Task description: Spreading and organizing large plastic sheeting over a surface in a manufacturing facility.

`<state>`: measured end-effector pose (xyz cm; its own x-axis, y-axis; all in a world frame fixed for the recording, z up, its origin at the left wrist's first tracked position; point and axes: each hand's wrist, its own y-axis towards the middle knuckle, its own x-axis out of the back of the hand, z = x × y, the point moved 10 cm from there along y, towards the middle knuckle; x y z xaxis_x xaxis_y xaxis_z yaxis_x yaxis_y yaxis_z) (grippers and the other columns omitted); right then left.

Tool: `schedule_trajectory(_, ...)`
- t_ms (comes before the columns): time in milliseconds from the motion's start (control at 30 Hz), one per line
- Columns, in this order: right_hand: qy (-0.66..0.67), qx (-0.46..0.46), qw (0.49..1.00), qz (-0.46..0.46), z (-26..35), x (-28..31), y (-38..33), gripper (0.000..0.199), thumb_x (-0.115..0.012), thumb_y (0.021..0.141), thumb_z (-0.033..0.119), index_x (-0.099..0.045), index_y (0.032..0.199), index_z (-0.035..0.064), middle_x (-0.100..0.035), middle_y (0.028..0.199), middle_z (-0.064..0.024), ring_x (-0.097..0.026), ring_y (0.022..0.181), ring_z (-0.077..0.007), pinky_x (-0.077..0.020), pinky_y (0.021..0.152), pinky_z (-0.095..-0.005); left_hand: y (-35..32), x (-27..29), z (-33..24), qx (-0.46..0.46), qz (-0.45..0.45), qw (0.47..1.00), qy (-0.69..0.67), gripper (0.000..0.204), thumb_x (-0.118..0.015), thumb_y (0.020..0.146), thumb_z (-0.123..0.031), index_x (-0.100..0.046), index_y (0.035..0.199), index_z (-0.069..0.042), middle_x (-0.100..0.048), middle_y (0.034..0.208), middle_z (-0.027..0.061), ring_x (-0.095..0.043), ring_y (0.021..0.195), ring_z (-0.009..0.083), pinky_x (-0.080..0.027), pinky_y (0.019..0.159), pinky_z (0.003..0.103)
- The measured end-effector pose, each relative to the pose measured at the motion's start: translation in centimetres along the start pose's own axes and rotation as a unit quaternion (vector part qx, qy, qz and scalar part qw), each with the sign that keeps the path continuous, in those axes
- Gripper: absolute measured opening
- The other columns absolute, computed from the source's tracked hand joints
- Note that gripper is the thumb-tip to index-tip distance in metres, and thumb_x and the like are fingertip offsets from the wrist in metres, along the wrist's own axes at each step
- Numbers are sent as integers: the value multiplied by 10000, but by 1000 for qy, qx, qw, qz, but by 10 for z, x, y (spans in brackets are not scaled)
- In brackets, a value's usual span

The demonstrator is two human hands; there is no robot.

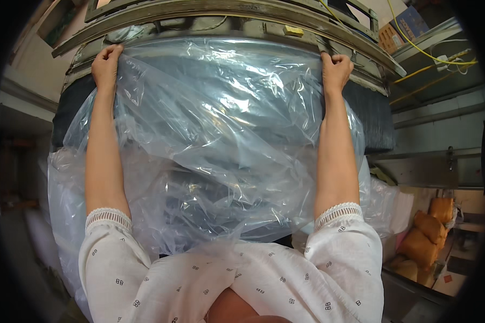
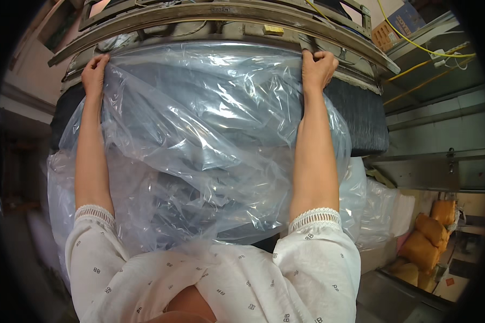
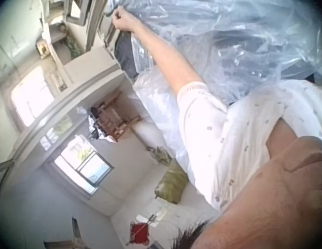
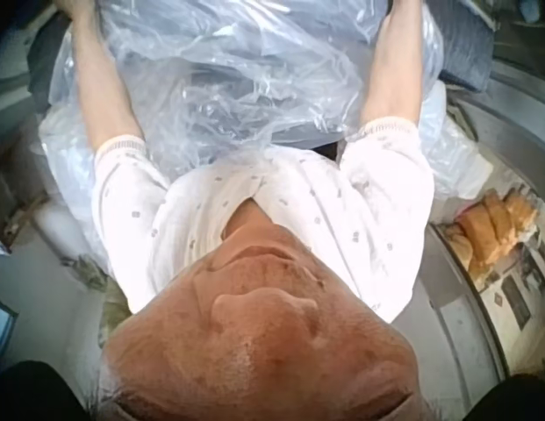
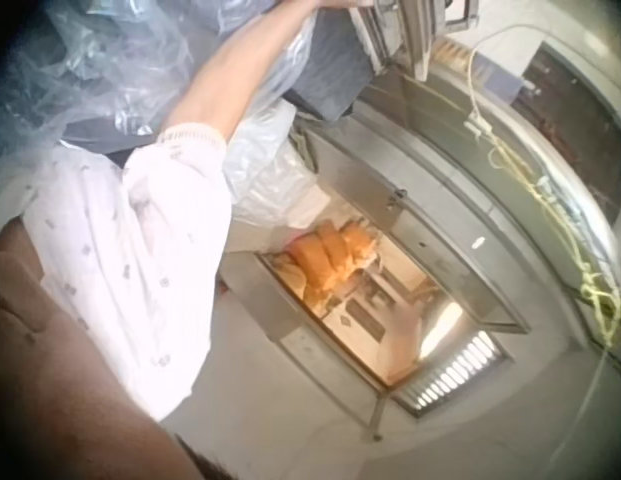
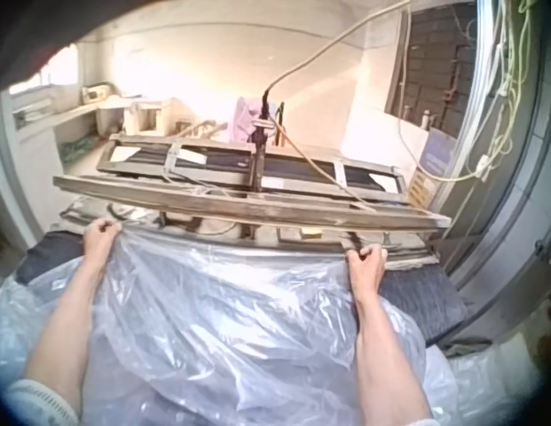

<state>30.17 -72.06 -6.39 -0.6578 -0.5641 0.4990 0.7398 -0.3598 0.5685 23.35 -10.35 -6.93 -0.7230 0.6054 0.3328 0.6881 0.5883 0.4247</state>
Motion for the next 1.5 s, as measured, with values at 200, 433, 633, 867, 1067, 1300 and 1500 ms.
schedule_trajectory(200, -49, -36, 995, -84, -10, 16, 1, 395, -687, 639, 266, -437, 834, 30, -409, 980, -194, -435, 924, -349, -351, 852, -405, 5, 13, 5, -31, -16, 995, 95, 354, -697, 701, -310, -489, 609, -39, -452, 580, -6, -403, 558, 118, -367, 555, 259)
schedule_trajectory(433, 121, -154, 966, -167, -32, 31, -4, 334, -496, 817, 305, -437, 833, -24, -404, 960, -186, -378, 950, -307, -288, 886, -381, 5, 16, -4, -86, -4, 990, 108, 355, -622, 784, -308, -532, 685, 20, -479, 605, 49, -442, 595, 159, -384, 595, 291)
schedule_trajectory(633, 122, -164, 969, -141, -40, 31, 3, 452, -372, 880, 389, -449, 879, -57, -414, 1005, -215, -370, 993, -318, -274, 911, -388, 13, 21, 7, -49, 3, 991, 128, 435, -483, 861, -400, -595, 919, 16, -566, 898, 224, -507, 933, 300, -377, 805, 362)
schedule_trajectory(867, -105, -57, 985, 128, 13, 17, -13, 416, -506, 805, 395, -623, 875, 2, -568, 958, -209, -474, 954, -346, -344, 842, -409, -5, 35, -2, -120, 69, 981, 135, 362, -402, 924, -322, -536, 956, 14, -553, 835, 119, -516, 797, 210, -399, 741, 297)
schedule_trajectory(1067, 251, -47, 913, 319, 71, 67, -56, 185, -600, 796, 205, -607, 769, 22, -542, 665, 26, -461, 644, -41, -378, 613, -184, -44, 124, -48, -84, 102, 977, 168, 272, -421, 927, -255, -534, 862, -15, -442, 703, -5, -403, 678, 83, -355, 647, 211)
schedule_trajectory(1300, 382, -81, 812, 435, 153, 139, -122, 205, -549, 843, 218, -580, 785, 23, -539, 686, -3, -465, 620, -75, -382, 596, -214, -120, 77, -200, -292, 90, 930, 203, 285, -571, 808, -81, -567, 1093, -76, -558, 1076, 78, -542, 993, 192, -421, 858, 298)
schedule_trajectory(1500, 418, -92, 801, 418, 154, 170, -152, 190, -538, 855, 207, -591, 798, 33, -554, 694, -14, -483, 614, -75, -394, 591, -214, -272, -39, -388, -419, 289, 859, -53, 243, -625, 785, -90, -608, 1028, -80, -543, 1032, 30, -503, 808, 84, -367, 639, 185)
